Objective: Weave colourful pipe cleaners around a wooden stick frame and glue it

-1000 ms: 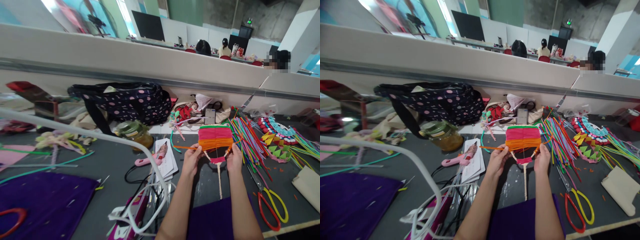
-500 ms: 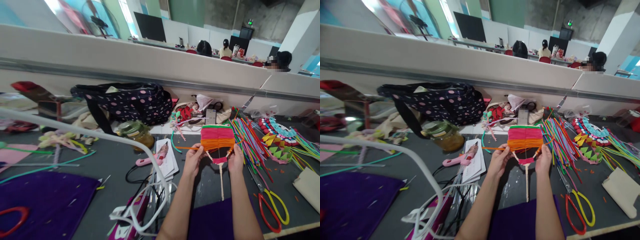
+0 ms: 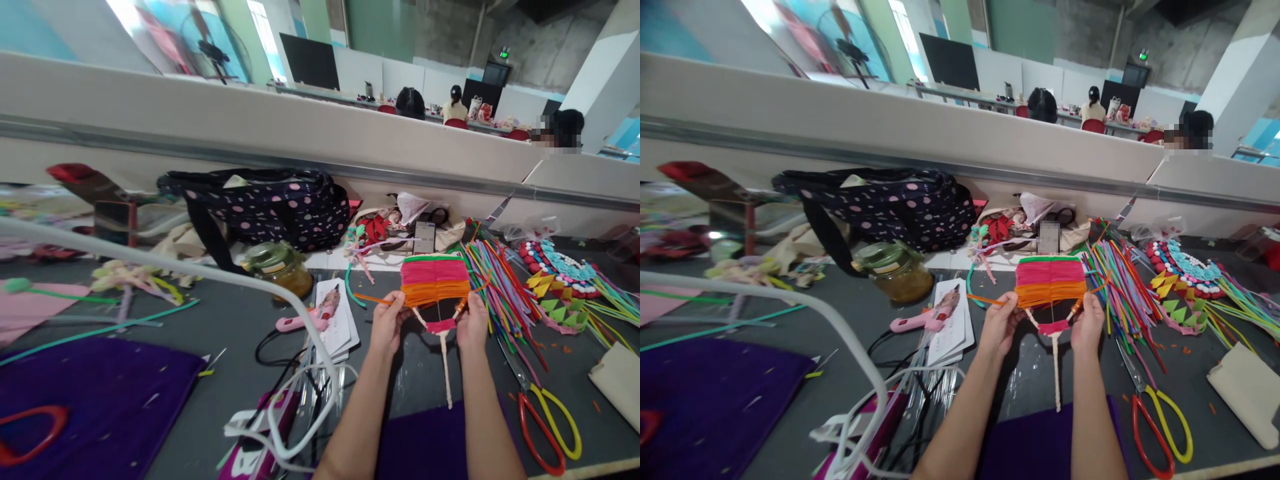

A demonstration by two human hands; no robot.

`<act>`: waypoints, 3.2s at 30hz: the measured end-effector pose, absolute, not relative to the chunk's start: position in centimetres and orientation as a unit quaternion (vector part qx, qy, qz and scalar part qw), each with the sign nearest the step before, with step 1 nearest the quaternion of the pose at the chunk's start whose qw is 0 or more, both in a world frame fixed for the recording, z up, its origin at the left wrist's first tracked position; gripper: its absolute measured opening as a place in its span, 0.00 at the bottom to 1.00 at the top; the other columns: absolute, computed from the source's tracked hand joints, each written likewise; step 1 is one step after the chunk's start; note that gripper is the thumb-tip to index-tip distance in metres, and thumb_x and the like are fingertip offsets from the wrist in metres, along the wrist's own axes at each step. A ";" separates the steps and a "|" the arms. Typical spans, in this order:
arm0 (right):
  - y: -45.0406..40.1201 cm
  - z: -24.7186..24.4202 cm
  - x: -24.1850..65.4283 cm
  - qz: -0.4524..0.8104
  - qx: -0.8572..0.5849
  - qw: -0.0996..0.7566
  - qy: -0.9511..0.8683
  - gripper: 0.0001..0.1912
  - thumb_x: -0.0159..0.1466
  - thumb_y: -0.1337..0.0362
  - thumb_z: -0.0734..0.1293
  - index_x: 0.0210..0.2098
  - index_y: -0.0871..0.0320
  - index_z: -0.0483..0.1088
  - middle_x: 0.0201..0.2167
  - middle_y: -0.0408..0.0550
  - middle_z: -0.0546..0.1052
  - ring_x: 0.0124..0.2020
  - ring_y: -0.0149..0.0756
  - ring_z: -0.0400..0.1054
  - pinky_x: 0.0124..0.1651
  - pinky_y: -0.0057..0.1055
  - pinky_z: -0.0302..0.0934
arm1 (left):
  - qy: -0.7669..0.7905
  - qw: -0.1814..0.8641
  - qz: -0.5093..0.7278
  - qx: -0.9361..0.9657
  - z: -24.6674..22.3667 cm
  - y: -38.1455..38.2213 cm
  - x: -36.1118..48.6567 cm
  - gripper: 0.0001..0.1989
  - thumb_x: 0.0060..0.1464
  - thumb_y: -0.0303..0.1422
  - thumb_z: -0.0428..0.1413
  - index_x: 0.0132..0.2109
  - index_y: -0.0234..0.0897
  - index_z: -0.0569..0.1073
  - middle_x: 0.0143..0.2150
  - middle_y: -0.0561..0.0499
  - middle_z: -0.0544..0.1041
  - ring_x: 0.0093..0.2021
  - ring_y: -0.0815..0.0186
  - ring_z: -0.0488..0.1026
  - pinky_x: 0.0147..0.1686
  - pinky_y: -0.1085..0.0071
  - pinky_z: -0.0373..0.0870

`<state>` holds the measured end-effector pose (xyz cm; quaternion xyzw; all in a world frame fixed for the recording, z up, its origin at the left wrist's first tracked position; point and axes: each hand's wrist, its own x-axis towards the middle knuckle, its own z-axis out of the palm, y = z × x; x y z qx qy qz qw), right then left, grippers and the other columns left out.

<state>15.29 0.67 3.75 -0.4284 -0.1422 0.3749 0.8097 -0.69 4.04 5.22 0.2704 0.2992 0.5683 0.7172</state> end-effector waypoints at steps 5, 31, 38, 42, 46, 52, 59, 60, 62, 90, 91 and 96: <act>0.7 3.8 14.8 0.375 -0.429 0.807 -0.154 0.15 0.52 0.55 0.71 0.28 0.57 0.65 0.24 0.38 0.72 0.22 0.26 0.66 0.26 0.24 0.60 | 0.308 0.724 0.572 0.232 5.3 4.2 -0.7 0.15 0.43 0.41 0.64 0.33 0.35 0.72 0.28 0.52 0.78 0.21 0.70 0.72 0.24 0.73 0.71; 0.2 5.0 14.0 0.373 -0.452 0.785 -0.200 0.15 0.53 0.55 0.70 0.24 0.58 0.63 0.18 0.35 0.64 0.18 0.23 0.57 0.20 0.21 0.50 | 0.182 0.822 0.526 0.120 6.1 3.1 0.7 0.10 0.51 0.34 0.60 0.41 0.37 0.71 0.37 0.50 0.79 0.43 0.57 0.77 0.48 0.52 0.70; -0.7 5.3 14.4 0.458 -0.441 0.728 -0.257 0.13 0.53 0.56 0.72 0.25 0.59 0.67 0.17 0.36 0.66 0.17 0.23 0.57 0.19 0.20 0.51 | 0.108 0.875 0.467 0.074 6.0 3.2 0.2 0.14 0.60 0.37 0.50 0.50 0.38 0.71 0.43 0.45 0.79 0.49 0.56 0.74 0.54 0.47 0.64; -1.6 5.6 16.3 0.412 -0.511 0.694 -0.297 0.15 0.54 0.53 0.70 0.29 0.59 0.71 0.21 0.40 0.72 0.19 0.26 0.61 0.19 0.21 0.52 | 0.102 0.877 0.465 0.067 5.8 3.4 0.0 0.17 0.60 0.37 0.49 0.54 0.38 0.70 0.44 0.43 0.79 0.51 0.54 0.73 0.54 0.44 0.62; -2.8 6.0 21.3 0.250 -0.617 0.664 -0.342 0.15 0.55 0.52 0.69 0.31 0.59 0.73 0.23 0.42 0.73 0.22 0.29 0.62 0.21 0.23 0.53 | 0.090 0.868 0.484 0.056 5.7 3.6 -0.2 0.18 0.60 0.36 0.49 0.56 0.40 0.69 0.42 0.45 0.80 0.50 0.55 0.73 0.55 0.43 0.61; -3.0 6.3 28.4 0.074 -0.710 0.526 -0.463 0.09 0.54 0.58 0.67 0.24 0.57 0.73 0.21 0.42 0.74 0.24 0.35 0.64 0.30 0.29 0.56 | 0.076 0.871 0.482 0.053 5.7 3.5 -0.1 0.18 0.61 0.34 0.48 0.57 0.46 0.68 0.40 0.48 0.81 0.45 0.58 0.77 0.55 0.45 0.62; 0.0 5.9 30.0 0.031 -0.745 0.438 -0.502 0.01 0.48 0.67 0.69 0.21 0.55 0.72 0.22 0.43 0.74 0.27 0.36 0.64 0.33 0.29 0.53 | 0.071 0.875 0.477 0.047 5.6 3.6 -0.1 0.17 0.62 0.34 0.47 0.56 0.45 0.69 0.42 0.47 0.81 0.47 0.57 0.75 0.55 0.43 0.60; 0.3 5.7 30.0 0.030 -0.749 0.429 -0.504 0.03 0.48 0.68 0.69 0.19 0.55 0.72 0.21 0.43 0.73 0.26 0.35 0.64 0.33 0.29 0.52 | 0.066 0.876 0.475 0.050 5.6 3.6 -0.2 0.17 0.61 0.34 0.47 0.56 0.46 0.69 0.42 0.47 0.80 0.48 0.56 0.75 0.55 0.43 0.60; 0.6 5.5 30.0 0.024 -0.757 0.412 -0.506 0.05 0.47 0.70 0.69 0.17 0.56 0.70 0.20 0.43 0.71 0.25 0.34 0.62 0.32 0.28 0.51 | 0.055 0.879 0.470 0.061 5.4 3.6 -0.2 0.17 0.61 0.34 0.47 0.56 0.47 0.68 0.43 0.47 0.80 0.50 0.56 0.74 0.56 0.43 0.59; -3.0 11.7 18.3 0.188 -0.540 0.766 -0.293 0.12 0.52 0.56 0.71 0.26 0.58 0.69 0.17 0.37 0.67 0.17 0.25 0.56 0.19 0.23 0.50 | 0.011 0.870 0.486 0.086 5.7 3.0 -0.3 0.19 0.63 0.33 0.44 0.58 0.50 0.66 0.47 0.49 0.79 0.50 0.58 0.74 0.58 0.45 0.57; -3.1 12.0 17.7 0.168 -0.563 0.737 -0.333 0.12 0.52 0.56 0.71 0.26 0.58 0.70 0.18 0.38 0.68 0.19 0.26 0.58 0.21 0.23 0.52 | 0.004 0.870 0.485 0.086 5.7 2.9 -0.3 0.19 0.63 0.32 0.43 0.58 0.51 0.66 0.47 0.50 0.79 0.50 0.59 0.74 0.58 0.46 0.57; -2.8 12.4 15.1 0.102 -0.643 0.624 -0.432 0.13 0.57 0.55 0.66 0.26 0.59 0.70 0.19 0.41 0.68 0.20 0.29 0.58 0.24 0.25 0.54 | -0.065 0.868 0.477 0.123 5.8 2.7 -0.2 0.20 0.64 0.31 0.39 0.59 0.47 0.66 0.49 0.48 0.77 0.52 0.57 0.72 0.58 0.44 0.56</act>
